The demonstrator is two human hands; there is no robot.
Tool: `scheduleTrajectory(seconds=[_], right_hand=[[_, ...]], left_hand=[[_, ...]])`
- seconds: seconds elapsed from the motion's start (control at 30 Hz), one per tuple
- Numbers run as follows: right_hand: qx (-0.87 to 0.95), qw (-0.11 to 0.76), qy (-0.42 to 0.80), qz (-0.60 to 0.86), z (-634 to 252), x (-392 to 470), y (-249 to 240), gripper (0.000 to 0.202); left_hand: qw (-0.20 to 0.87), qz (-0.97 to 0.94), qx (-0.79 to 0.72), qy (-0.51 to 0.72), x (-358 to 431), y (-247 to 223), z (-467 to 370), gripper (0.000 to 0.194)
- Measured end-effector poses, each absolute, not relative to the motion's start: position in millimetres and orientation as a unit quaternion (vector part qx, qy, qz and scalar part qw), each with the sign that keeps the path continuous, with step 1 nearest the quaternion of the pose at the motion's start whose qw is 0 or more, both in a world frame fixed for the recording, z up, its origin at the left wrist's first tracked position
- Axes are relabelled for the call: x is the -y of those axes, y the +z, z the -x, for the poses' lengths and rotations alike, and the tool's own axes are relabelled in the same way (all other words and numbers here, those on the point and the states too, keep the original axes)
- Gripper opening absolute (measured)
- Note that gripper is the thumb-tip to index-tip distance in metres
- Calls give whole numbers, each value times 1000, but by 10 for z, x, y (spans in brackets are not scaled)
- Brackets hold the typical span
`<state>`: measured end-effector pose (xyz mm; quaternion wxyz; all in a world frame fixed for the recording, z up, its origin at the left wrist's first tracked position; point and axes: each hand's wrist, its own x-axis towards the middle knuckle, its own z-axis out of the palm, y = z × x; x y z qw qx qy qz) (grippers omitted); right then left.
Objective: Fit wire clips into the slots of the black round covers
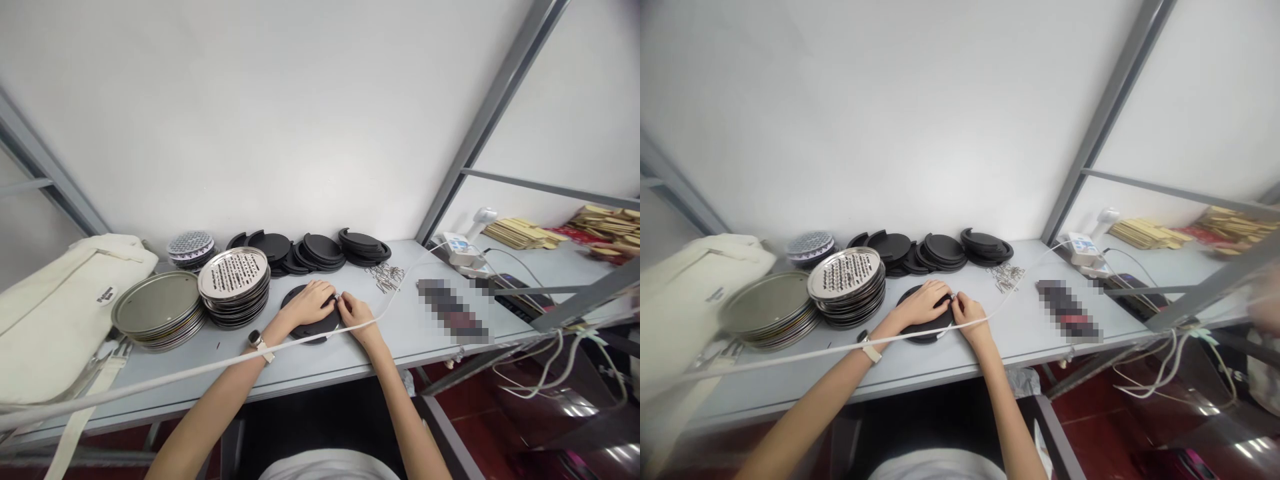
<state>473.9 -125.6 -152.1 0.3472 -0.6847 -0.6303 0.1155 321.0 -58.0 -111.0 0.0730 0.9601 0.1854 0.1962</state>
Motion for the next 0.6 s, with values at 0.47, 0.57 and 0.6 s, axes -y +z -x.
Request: scheduleTrajectory(seconds=[0.47, 0.57, 0.6], right_hand=[[631, 333, 103, 693, -4737, 1263, -1512, 32], [635, 327, 90, 694, -4736, 1261, -1509, 32], [636, 324, 88, 694, -4738, 1258, -1511, 32]], left_hand=[[198, -930, -198, 237, 571, -1112, -3192, 26], [137, -926, -245, 250, 521, -1128, -3185, 24], [111, -925, -264, 249, 503, -1131, -3178, 23]])
